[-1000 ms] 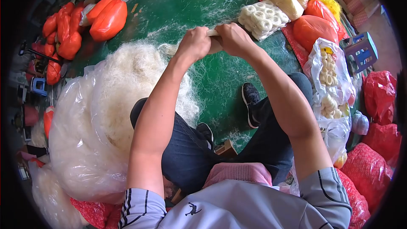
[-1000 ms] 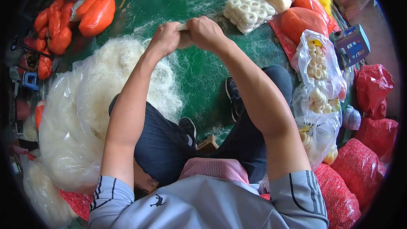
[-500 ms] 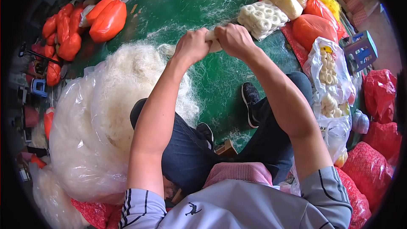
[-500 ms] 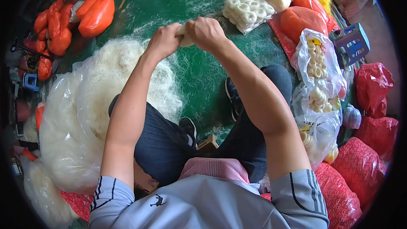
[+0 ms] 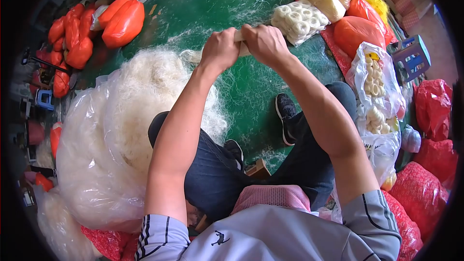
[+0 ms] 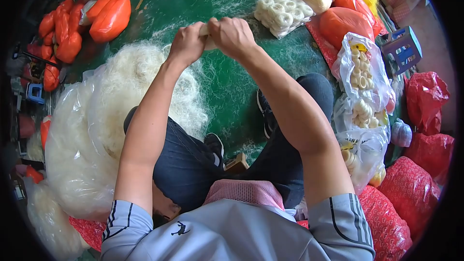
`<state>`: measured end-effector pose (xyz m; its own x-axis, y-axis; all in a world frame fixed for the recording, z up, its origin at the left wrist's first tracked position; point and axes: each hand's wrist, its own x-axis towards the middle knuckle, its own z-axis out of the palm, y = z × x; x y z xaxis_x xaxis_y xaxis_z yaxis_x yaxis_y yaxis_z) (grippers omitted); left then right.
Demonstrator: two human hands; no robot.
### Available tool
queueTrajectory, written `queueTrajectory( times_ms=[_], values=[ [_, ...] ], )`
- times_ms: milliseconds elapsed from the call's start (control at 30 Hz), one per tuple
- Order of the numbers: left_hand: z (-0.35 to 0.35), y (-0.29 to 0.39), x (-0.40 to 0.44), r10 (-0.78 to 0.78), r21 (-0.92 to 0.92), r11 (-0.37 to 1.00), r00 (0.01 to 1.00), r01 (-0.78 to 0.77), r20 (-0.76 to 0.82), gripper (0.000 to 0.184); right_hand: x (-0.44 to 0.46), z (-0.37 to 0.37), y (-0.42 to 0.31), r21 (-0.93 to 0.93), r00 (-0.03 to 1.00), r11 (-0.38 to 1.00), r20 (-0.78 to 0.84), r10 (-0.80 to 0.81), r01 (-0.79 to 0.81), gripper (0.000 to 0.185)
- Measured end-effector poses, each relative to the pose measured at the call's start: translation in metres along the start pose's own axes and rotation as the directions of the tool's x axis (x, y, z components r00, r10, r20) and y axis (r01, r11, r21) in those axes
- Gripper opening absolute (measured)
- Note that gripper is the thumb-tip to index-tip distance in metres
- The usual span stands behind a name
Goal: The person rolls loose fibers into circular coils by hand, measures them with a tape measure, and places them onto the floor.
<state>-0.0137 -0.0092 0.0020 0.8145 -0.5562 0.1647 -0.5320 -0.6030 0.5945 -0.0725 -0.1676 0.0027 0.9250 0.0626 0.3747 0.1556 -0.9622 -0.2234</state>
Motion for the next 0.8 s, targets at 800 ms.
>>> queueTrajectory(
  times_ms=[800],
  values=[
    [-0.003,-0.003,0.006,-0.114,-0.225,0.964,0.985,0.140,0.127,0.030,-0.003,0.003,0.013,0.105,1.000,0.995,-0.014,0.004,-0.002,0.013]
  ],
)
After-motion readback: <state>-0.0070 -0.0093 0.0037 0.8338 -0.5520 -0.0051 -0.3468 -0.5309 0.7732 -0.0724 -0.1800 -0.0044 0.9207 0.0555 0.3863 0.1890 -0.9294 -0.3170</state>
